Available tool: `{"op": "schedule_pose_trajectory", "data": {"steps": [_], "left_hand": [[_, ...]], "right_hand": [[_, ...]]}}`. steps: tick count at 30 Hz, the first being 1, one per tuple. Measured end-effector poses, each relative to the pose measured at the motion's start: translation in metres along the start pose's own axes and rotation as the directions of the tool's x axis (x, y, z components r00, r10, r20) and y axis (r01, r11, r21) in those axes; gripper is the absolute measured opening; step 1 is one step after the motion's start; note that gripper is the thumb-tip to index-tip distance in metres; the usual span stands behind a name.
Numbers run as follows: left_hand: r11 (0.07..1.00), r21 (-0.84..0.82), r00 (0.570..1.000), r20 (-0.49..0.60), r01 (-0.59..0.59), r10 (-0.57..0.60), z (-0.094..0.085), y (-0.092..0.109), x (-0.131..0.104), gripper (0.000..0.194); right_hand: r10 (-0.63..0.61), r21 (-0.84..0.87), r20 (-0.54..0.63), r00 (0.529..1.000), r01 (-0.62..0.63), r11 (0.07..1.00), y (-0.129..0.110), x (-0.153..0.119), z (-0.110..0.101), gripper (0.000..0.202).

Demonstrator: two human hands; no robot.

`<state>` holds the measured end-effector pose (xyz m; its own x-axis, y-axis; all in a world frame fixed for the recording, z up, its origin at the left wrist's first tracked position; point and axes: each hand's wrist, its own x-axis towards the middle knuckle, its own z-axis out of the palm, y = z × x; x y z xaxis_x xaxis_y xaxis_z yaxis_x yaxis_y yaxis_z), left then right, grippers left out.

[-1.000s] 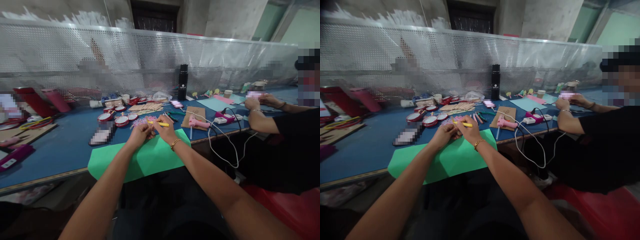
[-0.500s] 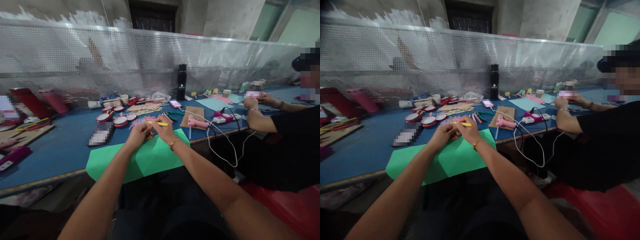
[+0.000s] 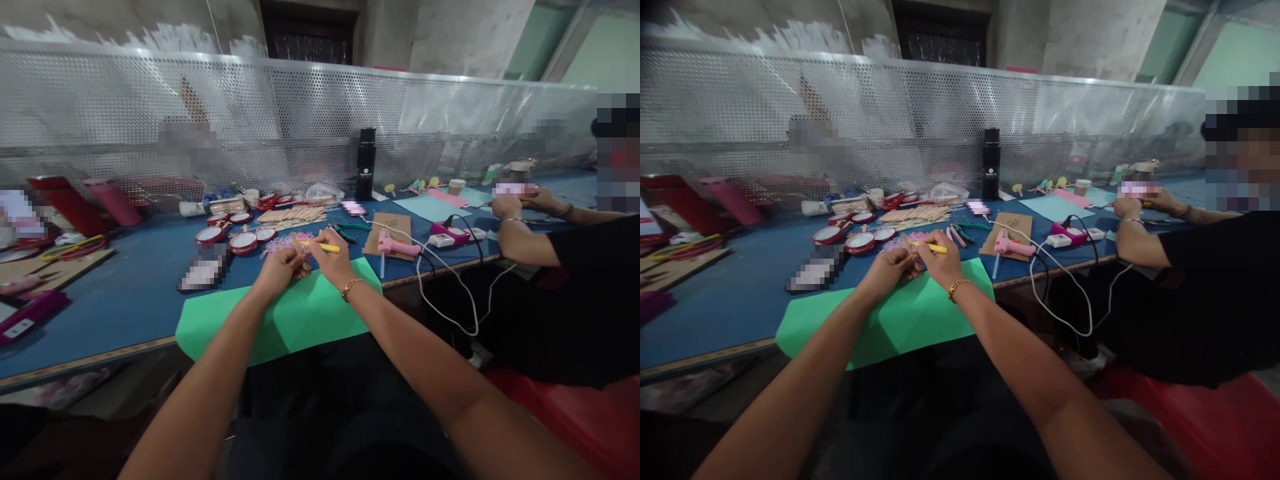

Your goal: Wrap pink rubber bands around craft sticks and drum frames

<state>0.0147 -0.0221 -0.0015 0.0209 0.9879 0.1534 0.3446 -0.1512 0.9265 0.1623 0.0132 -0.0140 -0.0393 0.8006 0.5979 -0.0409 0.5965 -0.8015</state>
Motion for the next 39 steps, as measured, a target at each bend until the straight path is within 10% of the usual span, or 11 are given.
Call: {"op": "schedule_pose_trajectory", "data": {"steps": [39], "left_hand": [[1.0, -0.014, 1.0, -0.003, -0.027, 0.027, 0.0, -0.0044, 0.0012, 0.042]], "right_hand": [[-0.054, 0.008, -0.006, 0.999, 0.054, 0.998, 0.0011, 0.0001, 0.0, 0.019]]}}
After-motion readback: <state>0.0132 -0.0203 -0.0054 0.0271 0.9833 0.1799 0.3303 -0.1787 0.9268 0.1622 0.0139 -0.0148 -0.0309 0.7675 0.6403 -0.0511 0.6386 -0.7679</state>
